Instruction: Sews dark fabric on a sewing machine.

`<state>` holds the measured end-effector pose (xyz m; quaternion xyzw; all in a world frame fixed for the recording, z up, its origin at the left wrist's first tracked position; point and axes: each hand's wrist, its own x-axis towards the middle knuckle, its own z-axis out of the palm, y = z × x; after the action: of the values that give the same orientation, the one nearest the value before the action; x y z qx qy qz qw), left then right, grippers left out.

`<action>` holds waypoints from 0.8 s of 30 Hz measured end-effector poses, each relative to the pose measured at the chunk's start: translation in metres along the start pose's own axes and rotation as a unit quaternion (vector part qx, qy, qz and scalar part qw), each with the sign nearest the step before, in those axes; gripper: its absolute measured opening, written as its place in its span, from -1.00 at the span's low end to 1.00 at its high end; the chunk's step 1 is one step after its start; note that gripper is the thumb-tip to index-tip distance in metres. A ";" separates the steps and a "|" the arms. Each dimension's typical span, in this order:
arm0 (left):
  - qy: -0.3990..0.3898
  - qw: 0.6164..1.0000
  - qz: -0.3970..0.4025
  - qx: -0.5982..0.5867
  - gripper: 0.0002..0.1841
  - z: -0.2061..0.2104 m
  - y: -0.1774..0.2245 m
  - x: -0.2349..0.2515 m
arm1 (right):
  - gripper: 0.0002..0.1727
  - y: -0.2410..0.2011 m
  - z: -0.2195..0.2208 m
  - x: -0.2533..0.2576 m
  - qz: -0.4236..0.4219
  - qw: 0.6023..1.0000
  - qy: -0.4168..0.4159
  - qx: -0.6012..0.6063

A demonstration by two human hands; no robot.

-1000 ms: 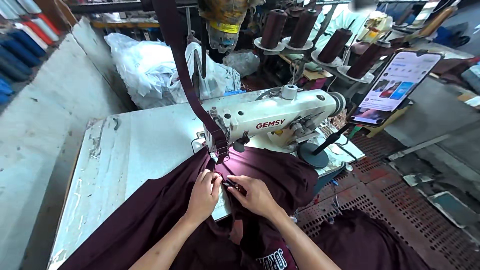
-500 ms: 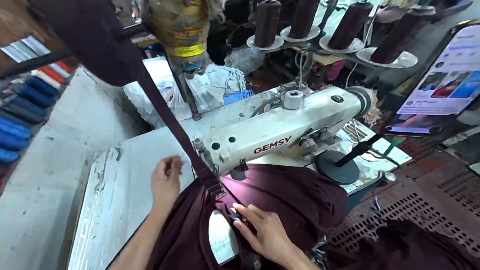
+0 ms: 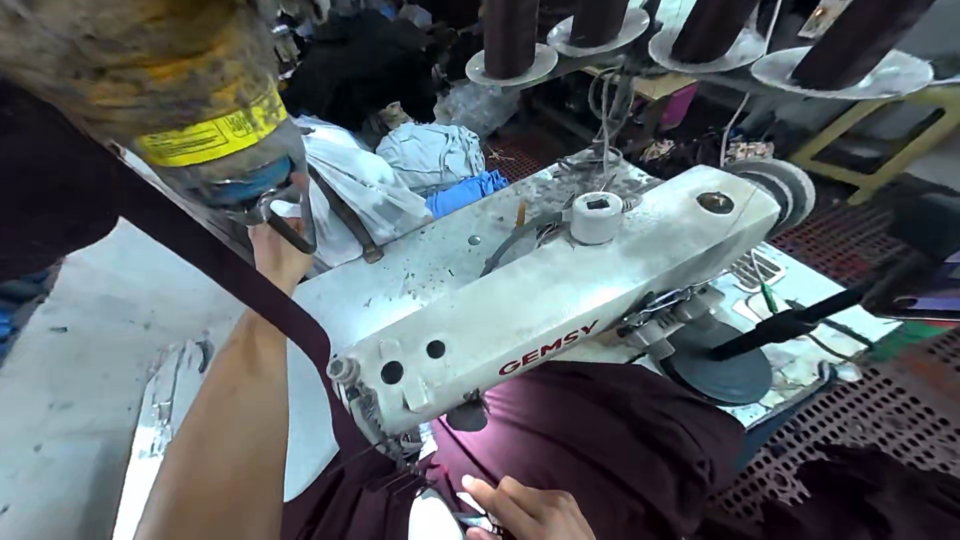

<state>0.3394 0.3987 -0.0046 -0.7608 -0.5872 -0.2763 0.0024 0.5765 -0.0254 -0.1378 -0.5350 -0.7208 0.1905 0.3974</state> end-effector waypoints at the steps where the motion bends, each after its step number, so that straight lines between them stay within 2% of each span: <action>1: 0.001 1.000 -0.007 0.018 -0.51 -0.001 -0.002 -0.003 | -0.53 0.000 0.000 0.000 -0.001 1.000 -0.001 -0.004; 3: 0.034 0.999 -0.026 0.009 -0.54 -0.016 -0.002 -0.019 | -0.51 -0.001 -0.001 0.000 0.004 1.000 -0.002 0.001; 6: 0.107 0.992 -0.044 -0.055 -0.55 -0.042 -0.007 -0.072 | -0.50 -0.002 -0.001 0.001 0.014 1.000 0.002 0.015; 9: 0.060 0.977 -0.131 -0.155 -0.56 -0.071 0.013 -0.161 | -0.70 -0.003 -0.002 0.005 -0.002 1.000 -0.005 -0.022; 12: -0.014 0.957 -0.177 -0.228 -0.60 -0.078 0.045 -0.257 | -0.59 -0.027 -0.012 0.019 0.009 0.996 -0.049 -0.075; 15: -0.085 0.943 -0.147 -0.287 -0.63 -0.068 0.081 -0.327 | -0.61 -0.052 0.003 0.042 0.051 0.989 -0.056 -0.125; 18: -0.122 0.937 -0.102 -0.311 -0.64 -0.044 0.099 -0.364 | -0.69 -0.056 0.030 0.060 0.127 0.976 -0.076 -0.159; 21: -0.123 0.978 -0.002 -0.170 -0.60 -0.023 0.098 -0.379 | -0.73 -0.033 0.038 0.054 0.081 0.977 -0.014 -0.196; 24: -0.109 0.990 0.082 -0.043 -0.53 -0.011 0.095 -0.386 | -0.76 -0.008 0.020 0.045 0.000 0.981 -0.032 -0.191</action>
<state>0.3592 0.0211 -0.1277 -0.8313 -0.5072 -0.2157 -0.0716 0.5509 0.0163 -0.1276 -0.5947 -0.7562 0.0659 0.2648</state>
